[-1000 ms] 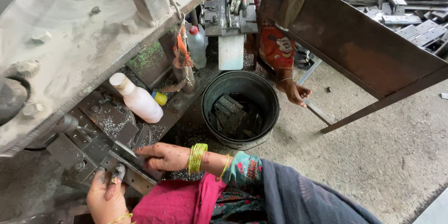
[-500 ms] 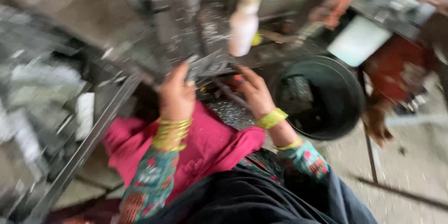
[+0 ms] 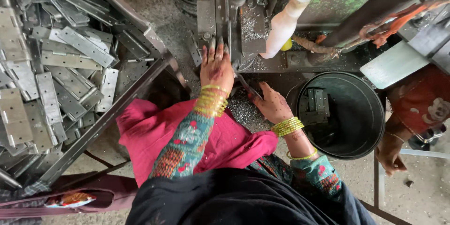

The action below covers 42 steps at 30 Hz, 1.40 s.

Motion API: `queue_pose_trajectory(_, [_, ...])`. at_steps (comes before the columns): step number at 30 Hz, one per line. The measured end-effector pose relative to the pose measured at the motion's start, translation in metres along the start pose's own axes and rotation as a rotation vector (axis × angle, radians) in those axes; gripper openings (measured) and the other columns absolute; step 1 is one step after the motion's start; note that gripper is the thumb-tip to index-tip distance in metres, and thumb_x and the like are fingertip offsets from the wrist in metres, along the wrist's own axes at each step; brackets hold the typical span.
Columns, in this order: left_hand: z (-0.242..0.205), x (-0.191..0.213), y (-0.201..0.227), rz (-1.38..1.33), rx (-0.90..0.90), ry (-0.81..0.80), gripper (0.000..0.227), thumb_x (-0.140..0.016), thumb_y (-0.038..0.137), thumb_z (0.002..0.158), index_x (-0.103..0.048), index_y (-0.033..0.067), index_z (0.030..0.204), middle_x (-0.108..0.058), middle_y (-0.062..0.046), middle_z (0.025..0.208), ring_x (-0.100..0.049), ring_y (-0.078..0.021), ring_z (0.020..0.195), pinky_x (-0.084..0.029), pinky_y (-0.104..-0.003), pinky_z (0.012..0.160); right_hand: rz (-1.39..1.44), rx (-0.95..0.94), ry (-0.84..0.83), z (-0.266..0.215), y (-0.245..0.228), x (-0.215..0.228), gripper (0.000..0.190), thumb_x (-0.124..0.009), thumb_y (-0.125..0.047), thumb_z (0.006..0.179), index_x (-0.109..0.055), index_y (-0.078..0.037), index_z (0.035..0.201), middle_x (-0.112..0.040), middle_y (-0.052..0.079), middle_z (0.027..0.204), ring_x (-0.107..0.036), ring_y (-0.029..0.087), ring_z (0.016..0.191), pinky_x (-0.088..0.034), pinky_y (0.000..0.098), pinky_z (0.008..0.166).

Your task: The person operates a manual punching machine to process metal hinge plates. They pick up plates from a bin, place them under the press, and pull a lever to activate the punch. The processed plates are then dropped into a bucket.

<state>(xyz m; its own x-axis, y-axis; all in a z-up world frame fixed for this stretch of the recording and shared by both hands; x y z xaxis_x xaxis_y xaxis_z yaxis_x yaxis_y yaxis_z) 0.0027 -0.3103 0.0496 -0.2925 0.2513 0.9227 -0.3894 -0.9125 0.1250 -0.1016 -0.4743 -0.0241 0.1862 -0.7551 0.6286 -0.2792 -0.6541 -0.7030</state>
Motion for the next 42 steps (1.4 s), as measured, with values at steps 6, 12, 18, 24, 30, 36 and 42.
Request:
queue_pose_trajectory(6, [0.011,0.003,-0.008,-0.072,0.043,-0.016,0.041,-0.053,0.017,0.091,-0.068,-0.0025,0.124,-0.058,-0.016,0.145,-0.043,-0.0366,0.143,-0.015,-0.051,0.125,-0.214,0.066,0.074,0.022,0.074,-0.067,0.036,-0.072,-0.035,0.09,-0.064,-0.002,0.102,-0.07,0.025,0.086,-0.069,0.044,0.079,-0.053,0.0513,0.071])
queue_pose_trajectory(12, [0.008,0.013,0.001,0.015,0.032,0.08,0.038,-0.051,0.015,0.096,-0.07,-0.0023,0.123,-0.06,-0.016,0.145,-0.046,-0.0348,0.144,-0.019,-0.051,0.127,-0.1,0.155,0.085,0.026,0.078,-0.056,0.03,-0.07,-0.029,0.09,-0.066,-0.001,0.1,-0.067,0.025,0.082,-0.067,0.045,0.079,-0.052,0.052,0.068])
queue_pose_trajectory(18, [0.002,0.006,-0.004,-0.041,0.039,0.093,0.036,-0.049,0.015,0.096,-0.07,-0.0015,0.12,-0.06,-0.016,0.146,-0.046,-0.0358,0.144,-0.019,-0.05,0.126,-0.024,0.035,0.022,0.021,0.086,-0.079,0.027,-0.063,-0.028,0.096,-0.068,-0.002,0.098,-0.066,0.024,0.074,-0.066,0.037,0.066,-0.052,0.0482,0.064])
queue_pose_trajectory(24, [0.014,-0.006,-0.012,-0.001,0.064,0.007,0.035,-0.051,0.013,0.098,-0.071,-0.0014,0.122,-0.062,-0.012,0.144,-0.043,-0.0389,0.147,-0.02,-0.05,0.129,0.012,0.15,0.077,0.029,0.078,-0.063,0.026,-0.066,-0.027,0.094,-0.07,-0.001,0.101,-0.064,0.023,0.074,-0.057,0.036,0.067,-0.05,0.046,0.064])
queue_pose_trajectory(30, [0.033,0.001,-0.007,0.134,0.072,0.232,0.044,-0.055,0.019,0.093,-0.071,-0.0055,0.127,-0.06,-0.017,0.145,-0.041,-0.0394,0.148,-0.02,-0.048,0.127,-0.092,0.104,0.077,0.029,0.089,-0.059,0.033,-0.074,-0.035,0.092,-0.069,-0.002,0.097,-0.066,0.022,0.079,-0.061,0.028,0.066,-0.05,0.0449,0.066])
queue_pose_trajectory(36, [0.036,-0.005,-0.013,0.044,0.07,0.198,0.038,-0.052,0.016,0.096,-0.071,-0.0012,0.123,-0.06,-0.014,0.148,-0.04,-0.043,0.148,-0.017,-0.049,0.125,-0.035,0.109,0.066,0.037,0.098,-0.075,0.035,-0.074,-0.034,0.094,-0.066,0.001,0.092,-0.062,0.023,0.075,-0.056,0.037,0.067,-0.05,0.0456,0.065])
queue_pose_trajectory(42, [0.065,-0.03,-0.022,0.009,0.127,-0.052,0.04,-0.046,0.019,0.103,-0.068,0.0022,0.132,-0.056,-0.01,0.151,-0.037,-0.0327,0.15,-0.007,-0.057,0.131,-0.099,0.114,0.001,0.042,0.104,-0.071,0.029,-0.072,-0.032,0.09,-0.065,-0.003,0.093,-0.065,0.021,0.073,-0.06,0.034,0.065,-0.049,0.0474,0.063])
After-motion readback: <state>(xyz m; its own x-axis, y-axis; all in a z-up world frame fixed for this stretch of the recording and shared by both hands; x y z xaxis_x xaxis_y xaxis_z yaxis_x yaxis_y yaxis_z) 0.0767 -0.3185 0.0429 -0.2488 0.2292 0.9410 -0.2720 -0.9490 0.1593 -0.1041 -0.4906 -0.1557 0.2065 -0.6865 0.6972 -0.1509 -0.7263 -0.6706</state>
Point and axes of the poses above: each hand's wrist, its own z-axis towards the middle knuckle, its own x-axis out of the back of the hand, y = z × x, the point moved 10 cm from there along z, towards the middle knuckle
